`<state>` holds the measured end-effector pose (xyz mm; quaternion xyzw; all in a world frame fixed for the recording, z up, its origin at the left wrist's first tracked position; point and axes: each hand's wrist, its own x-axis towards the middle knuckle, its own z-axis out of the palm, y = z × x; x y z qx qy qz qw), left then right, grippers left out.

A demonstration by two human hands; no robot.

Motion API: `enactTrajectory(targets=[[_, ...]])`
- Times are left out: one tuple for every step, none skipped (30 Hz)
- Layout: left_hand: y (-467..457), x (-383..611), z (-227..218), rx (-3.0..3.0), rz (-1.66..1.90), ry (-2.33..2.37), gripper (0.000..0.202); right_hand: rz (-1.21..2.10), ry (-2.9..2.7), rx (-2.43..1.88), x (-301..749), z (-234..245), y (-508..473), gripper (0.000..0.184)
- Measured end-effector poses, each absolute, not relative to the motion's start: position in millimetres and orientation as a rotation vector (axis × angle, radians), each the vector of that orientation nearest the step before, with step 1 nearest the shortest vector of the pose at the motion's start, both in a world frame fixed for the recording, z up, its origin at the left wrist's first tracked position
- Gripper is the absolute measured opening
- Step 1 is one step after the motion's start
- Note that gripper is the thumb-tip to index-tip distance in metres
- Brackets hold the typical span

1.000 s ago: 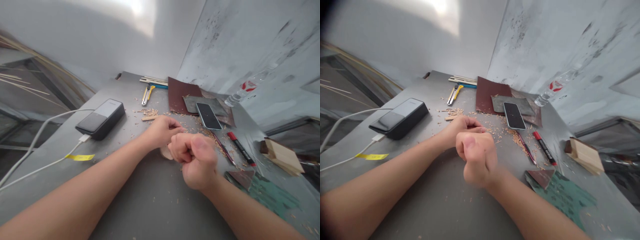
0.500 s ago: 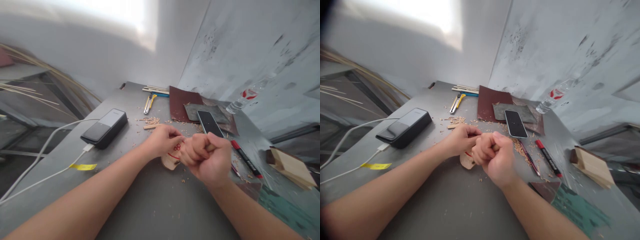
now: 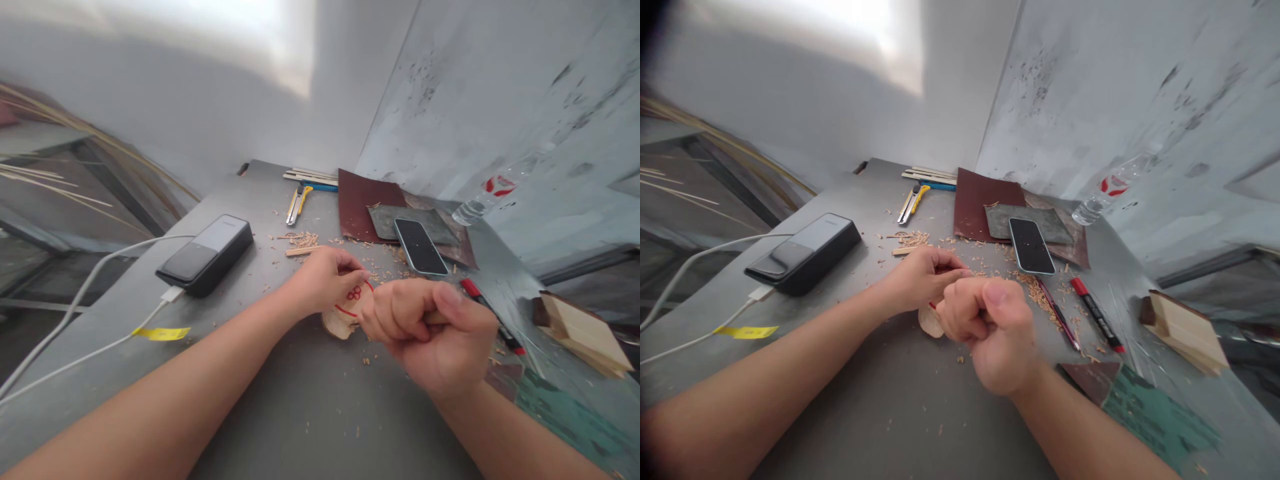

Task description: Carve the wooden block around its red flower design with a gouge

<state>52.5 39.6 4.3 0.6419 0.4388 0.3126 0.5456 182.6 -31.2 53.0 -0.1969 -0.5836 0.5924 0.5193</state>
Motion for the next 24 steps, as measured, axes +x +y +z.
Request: enactTrajectory(targets=[[39.5,52.5,4.9,1.51,0.733,1.038,0.015,1.391,-1.415,-0.482,179.2,48.8,-32.3,0.051],[39.4,52.5,5.3,1.498,0.726,1.036,0.015,1.364,-1.424,-0.493,175.9,44.1,-33.6,0.052],[39.5,52.6,5.5,1.488,0.719,1.033,0.015,1.332,-1.431,-0.514,173.2,39.4,-35.0,0.053],[39.6,52.6,5.7,1.483,0.714,1.031,0.015,1.299,-1.439,-0.539,171.1,35.1,-36.5,0.054],[39.8,52.6,5.7,1.48,0.711,1.028,0.015,1.271,-1.451,-0.559,169.8,31.9,-37.7,0.055],[39.9,52.5,5.7,1.479,0.709,1.025,0.015,1.251,-1.464,-0.578,169.4,30.2,-38.3,0.056],[40.1,52.4,5.7,1.479,0.707,1.025,0.015,1.245,-1.474,-0.591,169.7,30.4,-38.3,0.057],[40.2,52.3,5.7,1.48,0.708,1.026,0.015,1.259,-1.48,-0.597,170.5,32.3,-37.5,0.057],[40.2,52.1,5.8,1.482,0.709,1.029,0.014,1.29,-1.473,-0.592,171.7,35.7,-36.1,0.057],[40.2,51.9,5.9,1.483,0.711,1.032,0.012,1.331,-1.454,-0.582,172.8,40.0,-34.4,0.057],[40.2,51.7,5.9,1.484,0.712,1.035,0.01,1.367,-1.434,-0.578,173.8,44.7,-32.7,0.057],[40.2,51.6,5.9,1.485,0.714,1.037,0.008,1.391,-1.415,-0.577,174.4,49.1,-31.2,0.057],[40.2,51.5,5.7,1.488,0.717,1.038,0.007,1.41,-1.4,-0.58,174.5,52.9,-30.2,0.057],[40.3,51.5,5.5,1.49,0.722,1.037,0.007,1.42,-1.391,-0.579,174.3,55.7,-29.8,0.057],[40.3,51.5,5.3,1.492,0.728,1.035,0.008,1.428,-1.388,-0.582,173.8,57.6,-29.8,0.058],[40.4,51.5,5.2,1.493,0.734,1.032,0.01,1.433,-1.393,-0.584,173.2,58.8,-30.2,0.058],[40.3,51.5,5.2,1.493,0.739,1.029,0.012,1.433,-1.397,-0.587,172.7,59.4,-30.8,0.058],[40.3,51.4,5.4,1.492,0.741,1.027,0.013,1.428,-1.399,-0.591,172.2,59.7,-31.4,0.058],[40.1,51.4,5.7,1.49,0.738,1.029,0.013,1.415,-1.402,-0.598,171.9,59.8,-31.9,0.058],[40.0,51.3,6.2,1.487,0.732,1.033,0.013,1.4,-1.407,-0.603,171.6,59.9,-32.2,0.057],[39.9,51.2,6.6,1.485,0.728,1.038,0.013,1.389,-1.411,-0.605,171.4,59.9,-32.4,0.057],[39.8,51.2,6.8,1.485,0.724,1.04,0.013,1.378,-1.414,-0.602,171.3,59.8,-32.5,0.056],[39.8,51.3,6.9,1.487,0.725,1.039,0.013,1.369,-1.416,-0.6,171.2,59.4,-32.8,0.056],[40.0,51.4,6.6,1.492,0.729,1.036,0.014,1.367,-1.421,-0.6,171.3,58.7,-33.2,0.055]])
